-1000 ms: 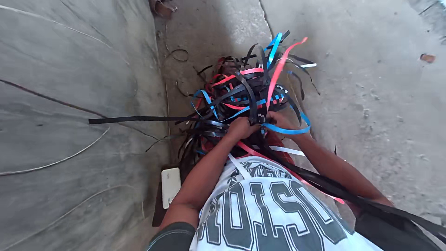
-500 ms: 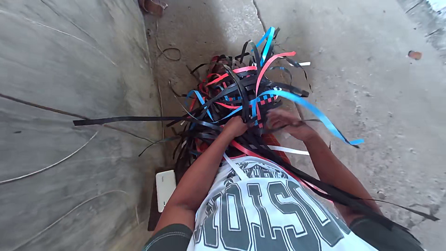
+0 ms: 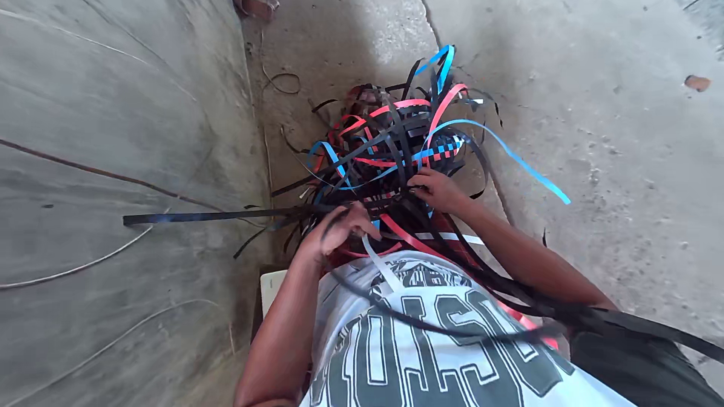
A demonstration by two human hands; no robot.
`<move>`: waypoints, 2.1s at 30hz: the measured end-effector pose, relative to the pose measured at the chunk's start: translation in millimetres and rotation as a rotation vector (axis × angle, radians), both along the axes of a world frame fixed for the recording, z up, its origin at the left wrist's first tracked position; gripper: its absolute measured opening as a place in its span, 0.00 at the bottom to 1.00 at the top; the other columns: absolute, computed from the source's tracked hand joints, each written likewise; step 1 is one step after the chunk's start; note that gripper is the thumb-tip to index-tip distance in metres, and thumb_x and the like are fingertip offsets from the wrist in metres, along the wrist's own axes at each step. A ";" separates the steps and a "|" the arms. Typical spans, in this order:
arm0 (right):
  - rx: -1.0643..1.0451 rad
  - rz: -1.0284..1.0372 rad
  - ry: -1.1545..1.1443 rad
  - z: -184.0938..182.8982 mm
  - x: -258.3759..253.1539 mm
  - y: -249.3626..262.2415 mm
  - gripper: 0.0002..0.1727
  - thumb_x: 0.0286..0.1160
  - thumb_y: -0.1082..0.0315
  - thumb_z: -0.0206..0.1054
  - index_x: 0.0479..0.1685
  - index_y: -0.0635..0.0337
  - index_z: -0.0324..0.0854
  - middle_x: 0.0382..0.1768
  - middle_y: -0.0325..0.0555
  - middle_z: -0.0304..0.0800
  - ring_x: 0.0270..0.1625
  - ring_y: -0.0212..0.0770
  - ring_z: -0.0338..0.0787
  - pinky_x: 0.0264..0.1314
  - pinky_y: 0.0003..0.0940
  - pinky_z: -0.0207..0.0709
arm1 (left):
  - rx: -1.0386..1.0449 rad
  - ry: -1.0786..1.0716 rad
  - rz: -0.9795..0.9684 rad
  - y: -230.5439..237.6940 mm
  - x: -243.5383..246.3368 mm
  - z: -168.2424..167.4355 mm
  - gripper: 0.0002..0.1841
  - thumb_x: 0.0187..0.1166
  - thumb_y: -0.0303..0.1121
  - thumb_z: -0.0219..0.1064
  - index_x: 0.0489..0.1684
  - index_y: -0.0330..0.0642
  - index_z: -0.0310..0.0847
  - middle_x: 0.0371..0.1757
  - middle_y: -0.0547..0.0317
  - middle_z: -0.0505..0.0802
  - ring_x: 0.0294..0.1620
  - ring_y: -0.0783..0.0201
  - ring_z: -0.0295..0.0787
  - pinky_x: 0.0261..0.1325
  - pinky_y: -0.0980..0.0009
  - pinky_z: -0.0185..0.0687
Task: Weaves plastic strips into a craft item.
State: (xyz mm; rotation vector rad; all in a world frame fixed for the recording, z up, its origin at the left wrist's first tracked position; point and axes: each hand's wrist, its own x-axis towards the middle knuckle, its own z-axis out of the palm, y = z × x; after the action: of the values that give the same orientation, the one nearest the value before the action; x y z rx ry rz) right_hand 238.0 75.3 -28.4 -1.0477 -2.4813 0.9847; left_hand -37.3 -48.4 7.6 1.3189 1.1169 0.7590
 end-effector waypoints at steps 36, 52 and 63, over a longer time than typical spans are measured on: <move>0.230 -0.137 0.252 -24.8 6.1 -34.0 0.05 0.69 0.73 0.72 0.37 0.58 0.93 0.47 0.51 0.94 0.56 0.57 0.87 0.64 0.58 0.76 | 0.115 0.244 0.002 51.6 63.5 -44.0 0.11 0.86 0.29 0.65 0.36 0.32 0.89 0.42 0.52 0.89 0.48 0.63 0.85 0.58 0.63 0.80; -0.004 -0.239 0.568 -34.7 26.0 -65.7 0.08 0.73 0.74 0.70 0.43 0.60 0.95 0.47 0.44 0.96 0.58 0.36 0.90 0.71 0.39 0.80 | -0.173 0.321 0.056 64.8 82.8 -38.9 0.18 0.89 0.45 0.64 0.52 0.37 0.89 0.43 0.48 0.93 0.45 0.56 0.89 0.57 0.51 0.83; 0.214 -0.174 0.291 -14.2 14.2 -26.4 0.10 0.73 0.80 0.63 0.42 0.68 0.91 0.43 0.57 0.94 0.50 0.54 0.93 0.59 0.52 0.85 | -0.101 0.470 -0.185 68.0 89.9 -13.4 0.14 0.90 0.37 0.62 0.52 0.34 0.87 0.48 0.44 0.92 0.52 0.53 0.88 0.63 0.50 0.80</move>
State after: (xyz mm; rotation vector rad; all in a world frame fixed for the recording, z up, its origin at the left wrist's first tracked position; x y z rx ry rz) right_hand 252.2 48.9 -42.6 -0.9572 -2.1632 0.7409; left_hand 52.6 19.6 -5.8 1.5321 1.3561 0.2539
